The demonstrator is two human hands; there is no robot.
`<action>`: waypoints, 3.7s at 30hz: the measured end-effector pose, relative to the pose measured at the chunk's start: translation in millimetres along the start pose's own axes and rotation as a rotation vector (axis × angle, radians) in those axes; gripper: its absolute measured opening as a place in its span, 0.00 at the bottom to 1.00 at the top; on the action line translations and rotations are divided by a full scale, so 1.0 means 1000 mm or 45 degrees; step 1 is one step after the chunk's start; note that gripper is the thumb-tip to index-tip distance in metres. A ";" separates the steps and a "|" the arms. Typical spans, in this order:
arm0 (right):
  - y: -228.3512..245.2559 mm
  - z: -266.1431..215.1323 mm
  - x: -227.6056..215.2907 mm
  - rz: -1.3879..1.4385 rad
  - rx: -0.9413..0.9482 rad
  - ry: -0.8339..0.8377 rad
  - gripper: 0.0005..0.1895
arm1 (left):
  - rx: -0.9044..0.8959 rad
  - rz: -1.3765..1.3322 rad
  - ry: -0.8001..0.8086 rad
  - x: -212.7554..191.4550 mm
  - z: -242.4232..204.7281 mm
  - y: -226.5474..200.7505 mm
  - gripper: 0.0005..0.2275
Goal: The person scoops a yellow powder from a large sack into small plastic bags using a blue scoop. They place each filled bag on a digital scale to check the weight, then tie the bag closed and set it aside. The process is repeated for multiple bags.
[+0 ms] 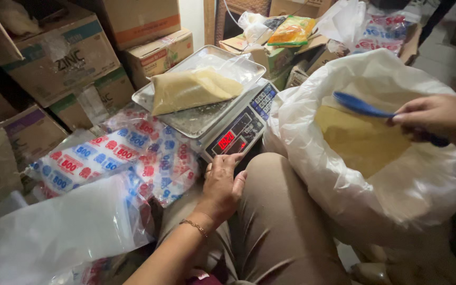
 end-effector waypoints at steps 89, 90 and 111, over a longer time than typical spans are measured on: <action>0.201 0.196 0.101 0.392 -0.344 -0.122 0.13 | -0.124 0.014 -0.084 -0.033 0.002 0.016 0.18; 0.198 0.199 0.104 0.346 -0.320 -0.124 0.13 | -0.116 0.011 -0.084 -0.033 0.003 0.016 0.18; 0.166 0.196 0.146 0.192 -0.379 -0.014 0.12 | -0.080 -0.049 -0.086 -0.036 0.015 0.010 0.18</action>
Point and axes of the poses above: each hand's wrist, its own z-axis towards the middle knuckle, its own x-axis out of the palm, y = z × x, the point moved 7 cm from there along z, towards the middle knuckle, and after that the axes turned 8 degrees about -x, right-handed, at the moved point
